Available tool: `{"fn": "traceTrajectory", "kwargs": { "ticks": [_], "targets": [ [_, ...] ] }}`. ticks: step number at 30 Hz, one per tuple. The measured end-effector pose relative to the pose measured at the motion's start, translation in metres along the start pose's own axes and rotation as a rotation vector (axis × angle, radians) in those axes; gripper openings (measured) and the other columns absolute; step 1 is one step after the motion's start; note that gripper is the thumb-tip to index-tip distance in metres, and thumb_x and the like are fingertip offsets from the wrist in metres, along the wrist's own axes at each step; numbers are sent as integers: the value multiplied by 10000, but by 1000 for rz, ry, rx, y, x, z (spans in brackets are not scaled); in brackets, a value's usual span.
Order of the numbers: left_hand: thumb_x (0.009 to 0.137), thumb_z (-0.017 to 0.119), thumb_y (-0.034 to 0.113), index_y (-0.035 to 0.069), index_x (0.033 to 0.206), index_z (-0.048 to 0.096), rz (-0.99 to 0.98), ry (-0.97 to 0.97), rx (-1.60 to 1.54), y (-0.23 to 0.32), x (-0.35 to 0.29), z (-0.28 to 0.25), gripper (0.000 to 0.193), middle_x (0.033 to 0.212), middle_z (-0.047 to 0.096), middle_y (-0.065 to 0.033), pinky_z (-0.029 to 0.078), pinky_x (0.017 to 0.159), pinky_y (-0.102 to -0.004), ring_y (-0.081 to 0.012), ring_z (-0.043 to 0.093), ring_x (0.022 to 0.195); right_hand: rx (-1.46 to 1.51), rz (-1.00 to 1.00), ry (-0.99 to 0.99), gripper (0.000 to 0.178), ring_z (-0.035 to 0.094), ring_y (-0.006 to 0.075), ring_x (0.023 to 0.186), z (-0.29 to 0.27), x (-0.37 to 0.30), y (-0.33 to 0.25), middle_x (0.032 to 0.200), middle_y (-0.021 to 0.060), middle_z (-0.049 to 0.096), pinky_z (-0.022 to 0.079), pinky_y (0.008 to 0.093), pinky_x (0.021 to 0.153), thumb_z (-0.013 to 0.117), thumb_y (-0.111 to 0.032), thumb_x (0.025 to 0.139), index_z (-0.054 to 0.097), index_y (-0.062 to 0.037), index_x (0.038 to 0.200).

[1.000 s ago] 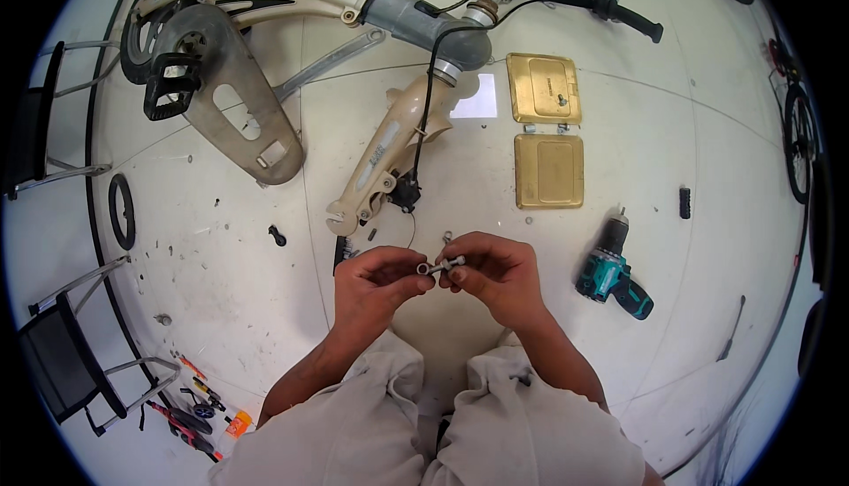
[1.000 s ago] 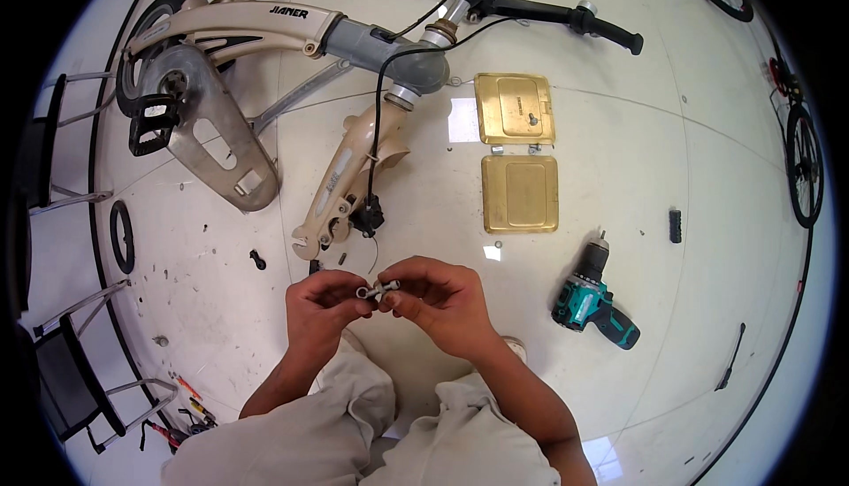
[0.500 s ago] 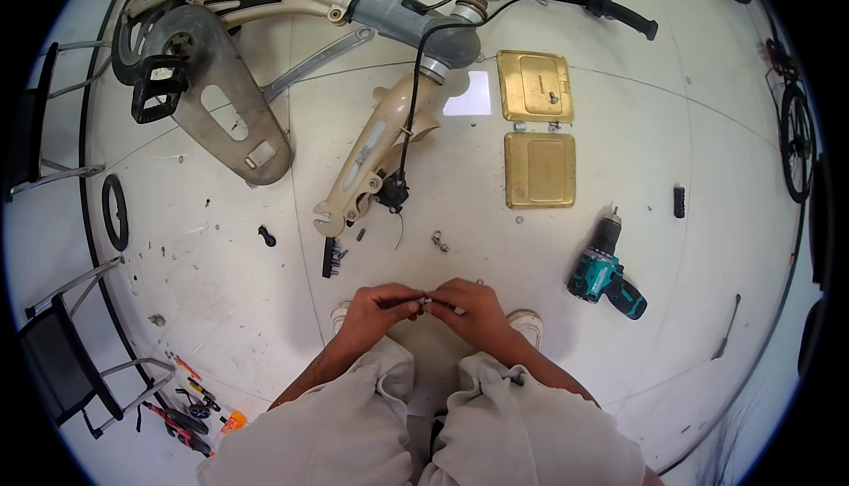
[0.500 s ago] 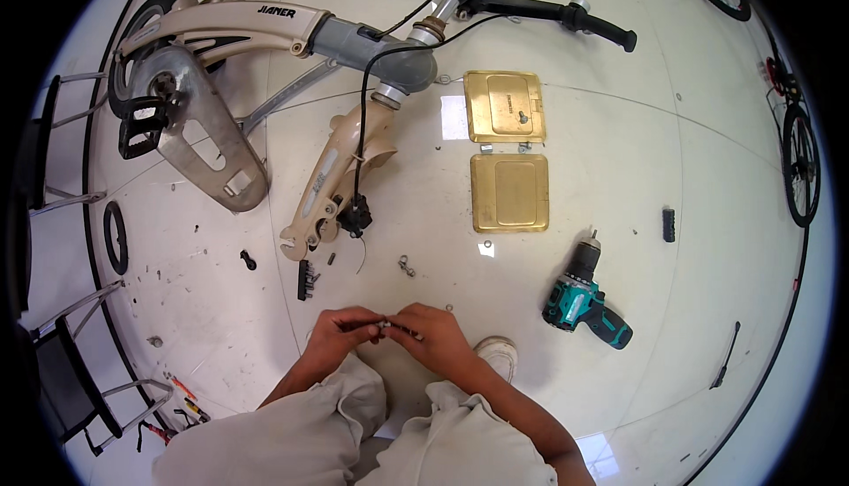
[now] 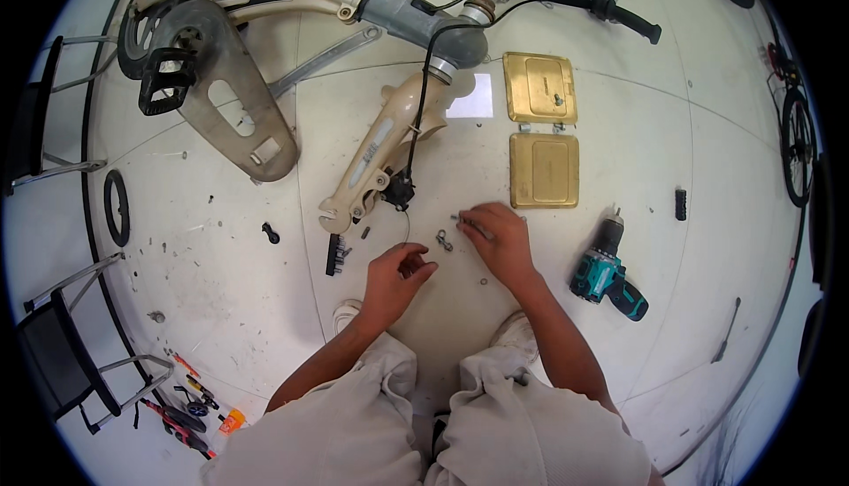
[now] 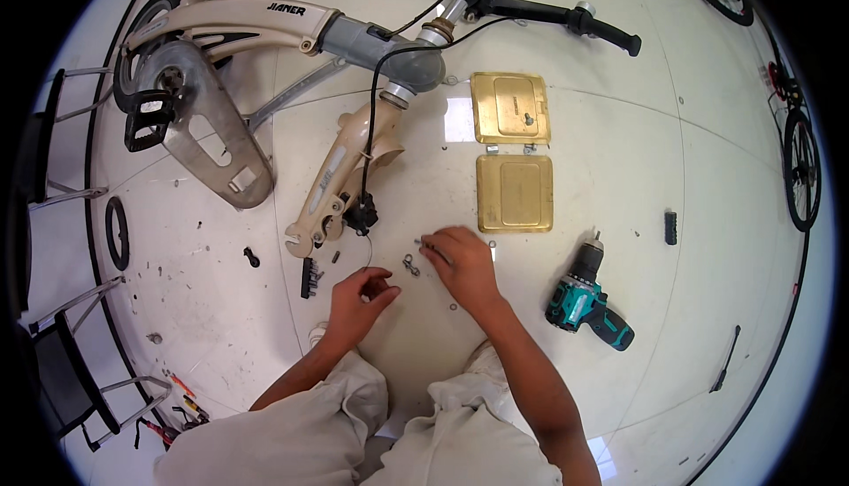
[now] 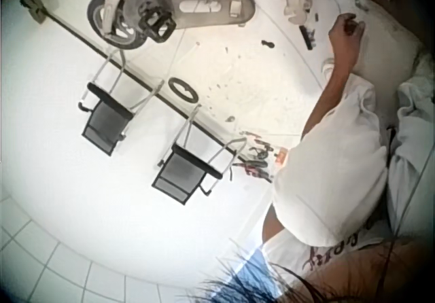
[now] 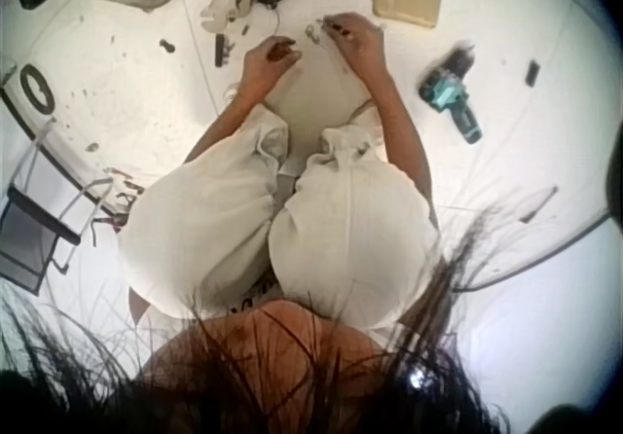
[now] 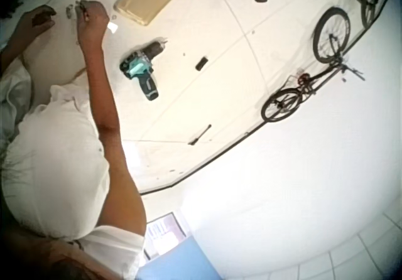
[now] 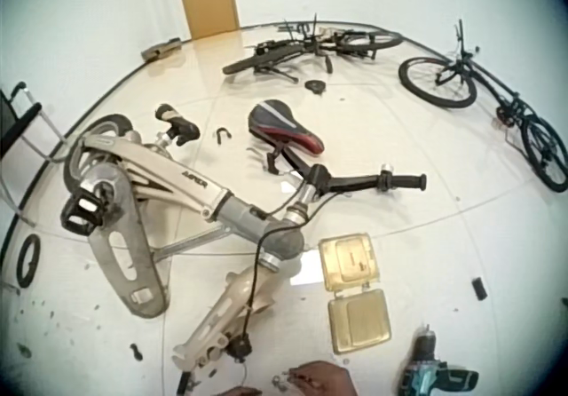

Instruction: The person uses a cordless drill to attach a brake caliper to the front fork of a bicycle. They handle small screws and washers, then tighten the mounting bolts to secure the component.

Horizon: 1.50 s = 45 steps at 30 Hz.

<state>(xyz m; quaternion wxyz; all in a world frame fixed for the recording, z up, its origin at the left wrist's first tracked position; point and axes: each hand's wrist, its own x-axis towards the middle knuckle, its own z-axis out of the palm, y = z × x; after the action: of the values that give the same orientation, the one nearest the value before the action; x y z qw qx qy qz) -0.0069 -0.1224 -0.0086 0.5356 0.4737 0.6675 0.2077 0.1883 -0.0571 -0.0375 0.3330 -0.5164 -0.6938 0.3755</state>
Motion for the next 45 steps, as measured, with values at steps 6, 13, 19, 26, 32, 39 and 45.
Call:
{"fn": "traceTrajectory", "kwargs": {
  "ticks": [6,13,19,26,32,39,45],
  "targets": [
    [727,761,121,49,1017,647,528,301,465,-11,23,36,320,842,589,-85,498,673,-336,-254,596,752,-336,-172,82,201,565,241,757,10,16,6,810,53,582,478,357,639,730,-83,709,693,-56,905],
    [761,709,25,29,969,664,349,325,196,-30,11,28,213,918,638,-94,491,670,-294,-210,606,730,-303,-189,-61,288,577,232,779,26,-26,2,883,62,563,494,348,633,677,-78,755,640,-34,1038],
    [785,697,-4,6,970,658,119,276,-89,-27,-5,18,189,873,642,-41,457,662,-232,-96,551,709,-233,-61,-74,196,606,243,770,39,-29,-3,852,85,588,512,335,634,681,-64,758,663,-19,947],
    [789,699,-4,-14,978,641,24,146,-311,-30,-12,15,198,883,637,-19,453,710,-231,-76,544,764,446,389,-69,118,668,170,751,30,-26,-23,863,106,684,526,263,680,680,-14,808,688,6,925],
    [798,683,-19,-18,1006,625,22,76,-329,-30,-13,14,216,943,631,-35,457,739,-226,-87,556,808,569,488,-122,125,653,121,759,30,-31,-20,863,87,696,523,247,690,680,-27,824,691,8,943],
    [797,683,12,13,956,638,82,139,-364,-30,-14,16,165,872,638,-28,453,677,-233,-89,540,730,761,597,-267,128,641,96,811,18,-29,-20,891,67,697,517,232,748,667,-44,852,690,19,962],
    [773,702,-16,13,954,643,315,209,-166,-13,-17,13,192,907,662,-74,483,657,-251,-123,590,725,959,590,-173,284,623,90,839,15,-30,-32,923,67,697,506,233,755,667,-27,844,607,12,1119]
  ]
}}
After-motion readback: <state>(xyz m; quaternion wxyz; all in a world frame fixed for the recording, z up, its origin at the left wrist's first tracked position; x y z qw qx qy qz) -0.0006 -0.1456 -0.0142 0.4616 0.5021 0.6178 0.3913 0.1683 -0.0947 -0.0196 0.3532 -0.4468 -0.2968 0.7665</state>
